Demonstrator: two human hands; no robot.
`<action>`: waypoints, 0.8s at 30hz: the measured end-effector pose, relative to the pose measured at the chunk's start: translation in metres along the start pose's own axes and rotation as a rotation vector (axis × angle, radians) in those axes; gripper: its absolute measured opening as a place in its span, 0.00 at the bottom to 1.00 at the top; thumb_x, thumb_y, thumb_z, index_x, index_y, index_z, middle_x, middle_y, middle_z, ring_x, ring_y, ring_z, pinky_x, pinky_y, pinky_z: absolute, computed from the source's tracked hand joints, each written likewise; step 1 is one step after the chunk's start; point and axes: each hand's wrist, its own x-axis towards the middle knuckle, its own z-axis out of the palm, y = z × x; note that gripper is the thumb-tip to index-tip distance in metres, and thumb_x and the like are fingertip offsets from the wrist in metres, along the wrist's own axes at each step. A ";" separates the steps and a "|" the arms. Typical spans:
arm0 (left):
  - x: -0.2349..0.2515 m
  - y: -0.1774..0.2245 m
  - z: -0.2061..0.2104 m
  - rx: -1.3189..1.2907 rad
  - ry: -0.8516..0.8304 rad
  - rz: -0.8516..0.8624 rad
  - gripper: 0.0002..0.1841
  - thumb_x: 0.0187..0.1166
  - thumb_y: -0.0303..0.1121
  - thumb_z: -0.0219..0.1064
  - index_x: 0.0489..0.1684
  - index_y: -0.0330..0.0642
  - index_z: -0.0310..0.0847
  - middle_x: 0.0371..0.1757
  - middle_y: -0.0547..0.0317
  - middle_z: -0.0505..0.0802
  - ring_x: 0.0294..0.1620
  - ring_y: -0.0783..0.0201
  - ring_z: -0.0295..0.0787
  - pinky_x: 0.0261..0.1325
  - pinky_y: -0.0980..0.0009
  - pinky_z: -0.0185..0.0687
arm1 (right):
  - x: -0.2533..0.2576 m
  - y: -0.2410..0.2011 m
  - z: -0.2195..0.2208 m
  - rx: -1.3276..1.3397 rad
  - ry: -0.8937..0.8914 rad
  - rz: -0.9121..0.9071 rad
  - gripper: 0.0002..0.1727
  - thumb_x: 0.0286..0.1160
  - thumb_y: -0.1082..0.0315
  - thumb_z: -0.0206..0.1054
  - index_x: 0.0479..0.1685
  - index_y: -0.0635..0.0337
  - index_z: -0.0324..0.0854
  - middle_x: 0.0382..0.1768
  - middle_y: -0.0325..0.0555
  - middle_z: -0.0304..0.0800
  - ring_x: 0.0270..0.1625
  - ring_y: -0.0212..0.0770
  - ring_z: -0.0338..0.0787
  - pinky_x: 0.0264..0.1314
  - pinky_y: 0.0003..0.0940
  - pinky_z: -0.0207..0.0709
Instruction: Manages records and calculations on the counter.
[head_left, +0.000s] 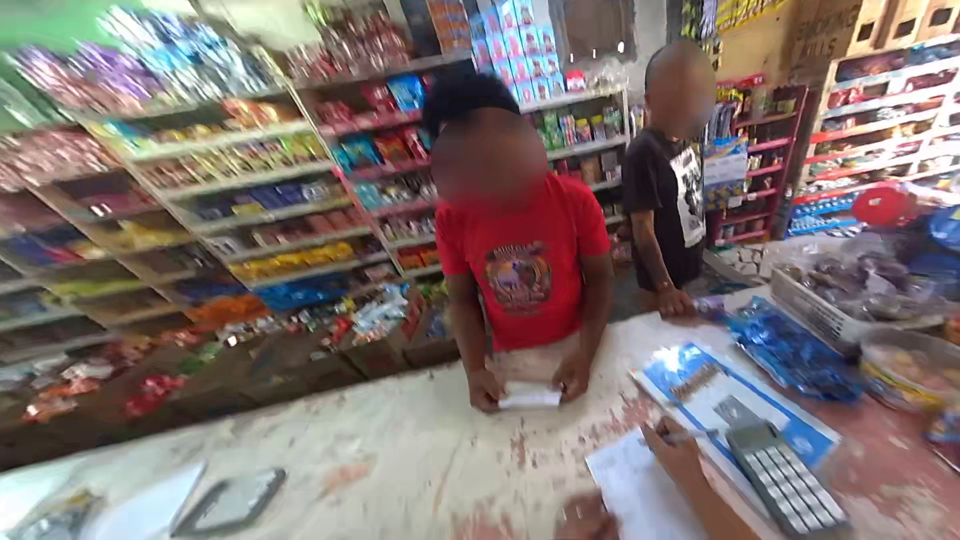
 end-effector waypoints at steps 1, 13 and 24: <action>0.007 -0.045 0.012 0.036 -0.021 0.046 0.09 0.71 0.41 0.77 0.40 0.49 0.97 0.60 0.52 0.94 0.64 0.51 0.90 0.67 0.48 0.84 | -0.004 -0.022 -0.007 -0.006 -0.013 0.016 0.16 0.72 0.53 0.74 0.30 0.56 0.82 0.20 0.36 0.81 0.23 0.32 0.82 0.29 0.33 0.81; 0.076 -0.058 -0.025 -0.070 -0.389 0.238 0.13 0.63 0.45 0.83 0.40 0.52 0.98 0.81 0.42 0.80 0.88 0.38 0.65 0.88 0.30 0.38 | -0.009 -0.079 -0.008 0.099 -0.100 0.069 0.17 0.83 0.67 0.64 0.20 0.55 0.74 0.16 0.31 0.77 0.19 0.26 0.78 0.25 0.23 0.75; 0.071 -0.064 -0.025 -0.143 -0.489 0.113 0.09 0.70 0.42 0.79 0.40 0.52 0.99 0.76 0.29 0.81 0.89 0.27 0.56 0.88 0.26 0.21 | -0.020 -0.087 -0.005 0.035 -0.147 -0.008 0.13 0.74 0.68 0.74 0.26 0.52 0.75 0.19 0.27 0.83 0.18 0.20 0.78 0.21 0.16 0.72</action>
